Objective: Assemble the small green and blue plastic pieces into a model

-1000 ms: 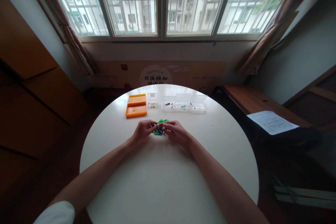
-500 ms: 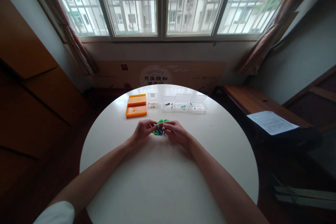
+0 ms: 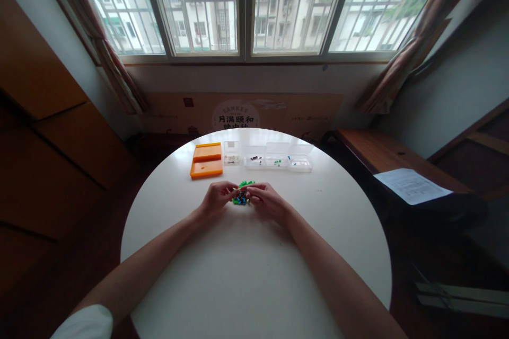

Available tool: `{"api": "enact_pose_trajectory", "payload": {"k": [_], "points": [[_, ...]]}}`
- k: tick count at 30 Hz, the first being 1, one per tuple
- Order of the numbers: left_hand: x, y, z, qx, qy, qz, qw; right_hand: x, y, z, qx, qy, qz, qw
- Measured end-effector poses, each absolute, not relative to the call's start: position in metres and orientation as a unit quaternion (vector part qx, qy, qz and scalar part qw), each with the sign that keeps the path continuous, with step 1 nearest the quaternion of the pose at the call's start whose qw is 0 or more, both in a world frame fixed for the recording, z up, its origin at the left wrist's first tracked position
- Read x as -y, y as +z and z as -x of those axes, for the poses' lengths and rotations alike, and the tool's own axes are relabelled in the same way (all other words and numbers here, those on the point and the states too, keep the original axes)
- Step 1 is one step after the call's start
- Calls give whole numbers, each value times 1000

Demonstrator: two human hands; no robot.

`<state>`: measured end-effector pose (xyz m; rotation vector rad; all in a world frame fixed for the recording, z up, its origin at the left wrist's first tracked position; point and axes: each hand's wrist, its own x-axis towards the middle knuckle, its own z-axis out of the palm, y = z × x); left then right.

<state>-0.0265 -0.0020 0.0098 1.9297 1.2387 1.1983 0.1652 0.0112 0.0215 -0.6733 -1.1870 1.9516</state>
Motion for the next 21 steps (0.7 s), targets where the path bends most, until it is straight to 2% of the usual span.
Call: {"api": "enact_pose_trajectory", "payload": {"k": [21], "points": [[-7, 6, 20, -466, 517, -669, 260, -13, 21, -169, 413, 793, 253, 369]]}}
